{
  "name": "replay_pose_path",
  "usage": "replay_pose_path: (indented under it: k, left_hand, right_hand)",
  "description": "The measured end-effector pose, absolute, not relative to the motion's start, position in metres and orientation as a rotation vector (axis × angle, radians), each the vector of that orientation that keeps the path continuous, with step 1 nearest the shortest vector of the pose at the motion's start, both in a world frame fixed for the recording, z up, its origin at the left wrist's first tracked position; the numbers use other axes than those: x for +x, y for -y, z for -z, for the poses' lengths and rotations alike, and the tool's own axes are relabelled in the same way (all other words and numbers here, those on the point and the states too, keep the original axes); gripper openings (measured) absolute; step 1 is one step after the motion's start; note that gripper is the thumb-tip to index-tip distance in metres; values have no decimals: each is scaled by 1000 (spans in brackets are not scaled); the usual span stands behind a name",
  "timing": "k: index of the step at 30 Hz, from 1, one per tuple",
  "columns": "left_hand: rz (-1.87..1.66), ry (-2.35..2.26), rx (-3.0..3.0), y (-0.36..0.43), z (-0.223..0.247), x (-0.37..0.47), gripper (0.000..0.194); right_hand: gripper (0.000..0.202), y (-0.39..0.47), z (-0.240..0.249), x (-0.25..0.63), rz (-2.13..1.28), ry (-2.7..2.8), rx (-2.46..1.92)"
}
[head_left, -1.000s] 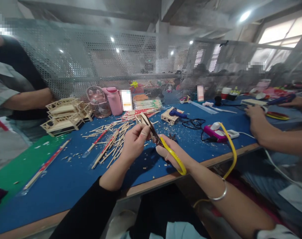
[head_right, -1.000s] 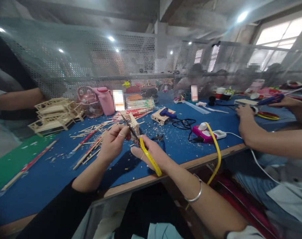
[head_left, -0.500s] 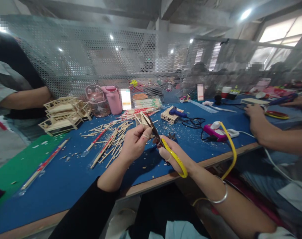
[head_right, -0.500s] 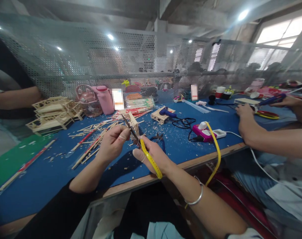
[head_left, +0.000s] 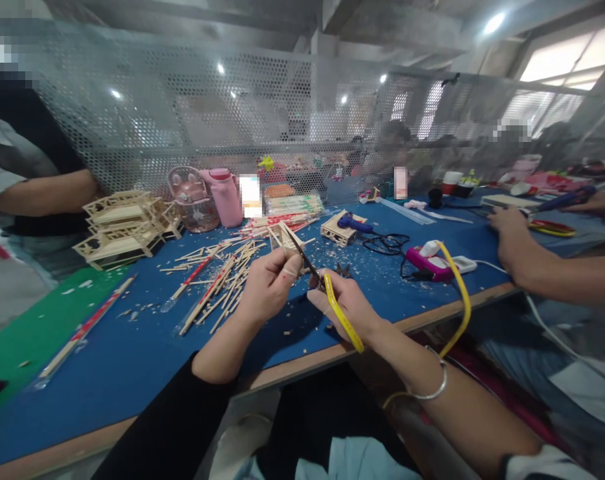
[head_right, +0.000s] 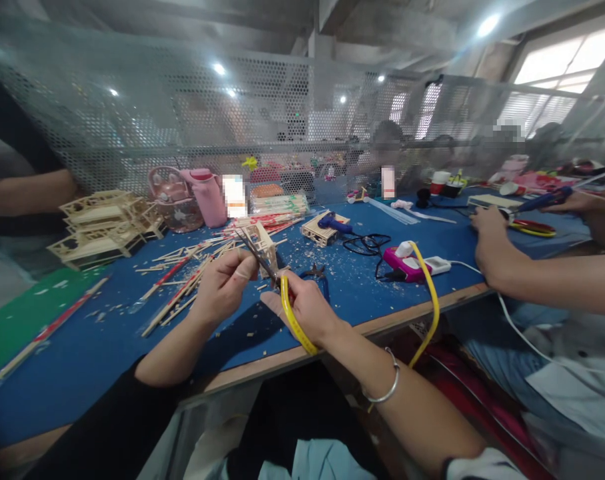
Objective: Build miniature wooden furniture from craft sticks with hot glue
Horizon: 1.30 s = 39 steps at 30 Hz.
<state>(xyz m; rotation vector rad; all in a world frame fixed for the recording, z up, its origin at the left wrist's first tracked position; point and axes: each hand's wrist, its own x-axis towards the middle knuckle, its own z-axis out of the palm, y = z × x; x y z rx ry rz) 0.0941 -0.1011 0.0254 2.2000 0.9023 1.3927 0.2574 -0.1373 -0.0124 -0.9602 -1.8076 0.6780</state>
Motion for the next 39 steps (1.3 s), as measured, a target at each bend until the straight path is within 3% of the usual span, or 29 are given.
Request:
replay_pose_path:
  k: [10, 19, 23, 33, 39]
  left_hand:
    - [-1317, -844, 2282, 102, -19, 97, 26]
    - [-1419, -821, 2196, 102, -21, 98, 23]
    - [-1468, -770, 2088, 99, -17, 99, 18]
    - [-1467, -678, 2103, 94, -13, 94, 15]
    - [-1470, -719, 2229, 96, -14, 93, 16]
  right_hand:
    - [35, 138, 11, 258, -413, 1813, -976]
    - [33, 131, 11, 260, -584, 1718, -940]
    - [42, 133, 5, 261, -626, 1737, -953]
    - [54, 142, 4, 258, -181, 1813, -1151]
    - [55, 141, 6, 259, -179, 1838, -1136]
